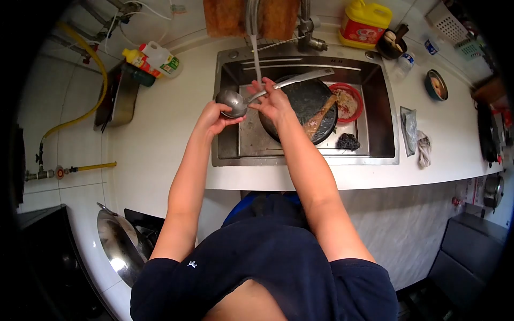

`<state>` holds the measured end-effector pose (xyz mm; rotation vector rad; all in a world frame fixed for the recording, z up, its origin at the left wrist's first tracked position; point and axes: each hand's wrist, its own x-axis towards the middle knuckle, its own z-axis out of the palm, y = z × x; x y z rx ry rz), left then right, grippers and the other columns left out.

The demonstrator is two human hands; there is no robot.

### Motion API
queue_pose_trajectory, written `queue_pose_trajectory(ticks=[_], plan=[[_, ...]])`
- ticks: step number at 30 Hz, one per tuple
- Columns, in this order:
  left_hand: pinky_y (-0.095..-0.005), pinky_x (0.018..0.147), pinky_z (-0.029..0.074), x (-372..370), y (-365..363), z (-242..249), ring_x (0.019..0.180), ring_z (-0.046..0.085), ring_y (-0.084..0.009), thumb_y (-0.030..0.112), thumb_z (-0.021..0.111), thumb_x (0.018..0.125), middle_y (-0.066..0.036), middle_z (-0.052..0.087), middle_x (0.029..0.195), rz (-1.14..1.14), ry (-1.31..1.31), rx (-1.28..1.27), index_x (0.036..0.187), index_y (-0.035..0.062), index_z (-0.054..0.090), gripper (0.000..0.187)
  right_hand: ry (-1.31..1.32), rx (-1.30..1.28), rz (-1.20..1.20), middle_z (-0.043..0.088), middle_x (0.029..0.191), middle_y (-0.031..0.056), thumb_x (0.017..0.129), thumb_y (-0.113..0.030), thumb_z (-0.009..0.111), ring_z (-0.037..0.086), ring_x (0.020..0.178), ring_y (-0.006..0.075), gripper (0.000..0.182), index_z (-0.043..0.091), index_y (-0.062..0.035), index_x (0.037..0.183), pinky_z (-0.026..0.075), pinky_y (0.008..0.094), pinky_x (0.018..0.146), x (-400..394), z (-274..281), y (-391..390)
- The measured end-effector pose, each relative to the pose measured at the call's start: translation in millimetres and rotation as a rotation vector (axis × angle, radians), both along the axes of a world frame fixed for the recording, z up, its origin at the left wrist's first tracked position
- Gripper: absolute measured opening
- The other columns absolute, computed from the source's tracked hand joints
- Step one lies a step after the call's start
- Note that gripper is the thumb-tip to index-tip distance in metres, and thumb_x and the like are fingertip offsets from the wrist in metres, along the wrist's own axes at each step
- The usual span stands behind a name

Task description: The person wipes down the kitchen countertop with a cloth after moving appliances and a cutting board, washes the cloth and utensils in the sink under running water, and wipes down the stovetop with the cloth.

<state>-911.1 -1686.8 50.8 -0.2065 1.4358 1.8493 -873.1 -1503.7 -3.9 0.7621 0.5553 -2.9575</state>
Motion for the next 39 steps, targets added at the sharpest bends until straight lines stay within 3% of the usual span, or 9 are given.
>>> queue_pose_trajectory(ticks=[5, 9, 14, 18, 24, 29, 32, 36, 39], plan=[[-0.0543, 0.084, 0.054, -3.7, 20.1, -29.0, 0.100, 0.055, -0.0392, -0.008, 0.043, 0.081, -0.026, 0.049, 0.112, 0.236, -0.173, 0.193, 0.112, -0.0121, 0.043, 0.030, -0.091, 0.222, -0.083, 0.060, 0.108, 0.0120, 0.098, -0.020, 0.043, 0.061, 0.097, 0.0311, 0.017, 0.044, -0.0108, 0.112, 0.050, 0.0567, 0.074, 5.8, 7.4, 12.6], [-0.0536, 0.095, 0.047, 11.4, 62.0, -66.6, 0.107, 0.051, -0.0379, -0.014, 0.038, 0.082, -0.023, 0.046, 0.119, 0.361, -0.268, 0.320, 0.116, -0.0103, 0.041, 0.034, -0.141, 0.533, -0.261, 0.064, 0.092, 0.0094, 0.096, -0.016, 0.044, 0.063, 0.073, 0.0219, 0.013, 0.046, -0.0096, 0.108, 0.050, 0.0370, 0.050, 9.0, 18.9, 18.0], [-0.0482, 0.104, 0.040, 7.9, 114.3, -95.9, 0.113, 0.045, -0.0392, -0.015, 0.034, 0.085, -0.026, 0.037, 0.126, 0.512, -0.554, 0.442, 0.120, -0.0128, 0.035, 0.035, -0.191, 0.981, -0.360, 0.061, 0.087, 0.0089, 0.095, -0.015, 0.042, 0.063, 0.075, 0.0191, 0.012, 0.045, -0.0066, 0.103, 0.049, 0.0320, 0.050, 16.6, 17.7, 26.2], [-0.0470, 0.099, 0.046, 18.3, 129.2, -76.1, 0.110, 0.049, -0.0390, -0.021, 0.038, 0.079, -0.026, 0.040, 0.123, 0.473, -0.316, 0.207, 0.120, -0.0149, 0.035, 0.041, -0.216, 1.197, -0.339, 0.061, 0.082, 0.0080, 0.095, -0.015, 0.041, 0.063, 0.071, 0.0165, 0.011, 0.045, -0.0052, 0.099, 0.049, 0.0303, 0.049, 22.9, 21.6, 39.9], [-0.0352, 0.085, 0.050, 2.0, 117.1, -86.4, 0.095, 0.061, -0.0291, -0.019, 0.061, 0.065, -0.014, 0.057, 0.115, 0.138, 0.512, -0.430, 0.116, -0.0009, 0.051, 0.055, -0.248, 1.153, -0.246, 0.061, 0.080, 0.0077, 0.095, -0.014, 0.041, 0.064, 0.069, 0.0164, 0.010, 0.045, -0.0052, 0.098, 0.050, 0.0295, 0.049, 29.6, 26.0, 54.4], [-0.0347, 0.072, 0.047, -42.7, 97.6, -84.6, 0.081, 0.063, -0.0244, 0.029, 0.077, 0.066, -0.015, 0.065, 0.081, -0.719, 0.962, -0.799, 0.096, 0.0050, 0.067, 0.040, -0.186, 1.056, -0.119, 0.059, 0.079, 0.0071, 0.094, -0.012, 0.040, 0.064, 0.069, 0.0189, 0.009, 0.042, -0.0064, 0.101, 0.052, 0.0300, 0.048, 35.4, 27.9, 53.5], [-0.0360, 0.069, 0.048, -61.3, 99.0, -94.6, 0.074, 0.062, -0.0244, 0.032, 0.075, 0.070, -0.015, 0.065, 0.082, -0.983, 1.243, -0.735, 0.095, 0.0050, 0.067, 0.037, -0.171, 0.942, -0.085, 0.058, 0.081, 0.0072, 0.094, -0.011, 0.040, 0.064, 0.069, 0.0205, 0.009, 0.040, -0.0068, 0.102, 0.052, 0.0307, 0.048, 34.4, 27.2, 50.7], [-0.0350, 0.072, 0.050, -48.8, 93.0, -78.6, 0.087, 0.064, -0.0249, 0.025, 0.060, 0.087, -0.017, 0.067, 0.093, -0.530, 0.398, -0.421, 0.098, -0.0018, 0.065, 0.029, -0.178, 0.874, -0.134, 0.057, 0.084, 0.0081, 0.094, -0.009, 0.039, 0.064, 0.068, 0.0216, 0.011, 0.038, -0.0074, 0.105, 0.052, 0.0309, 0.046, 35.3, 31.6, 46.7], [-0.0355, 0.079, 0.052, -35.3, 90.8, -79.9, 0.091, 0.063, -0.0275, 0.012, 0.053, 0.090, -0.019, 0.064, 0.102, -0.241, 0.114, 0.073, 0.107, -0.0042, 0.059, 0.024, -0.176, 0.888, -0.238, 0.056, 0.086, 0.0096, 0.094, -0.008, 0.039, 0.064, 0.068, 0.0229, 0.012, 0.036, -0.0064, 0.105, 0.051, 0.0304, 0.046, 35.2, 25.3, 45.7]])
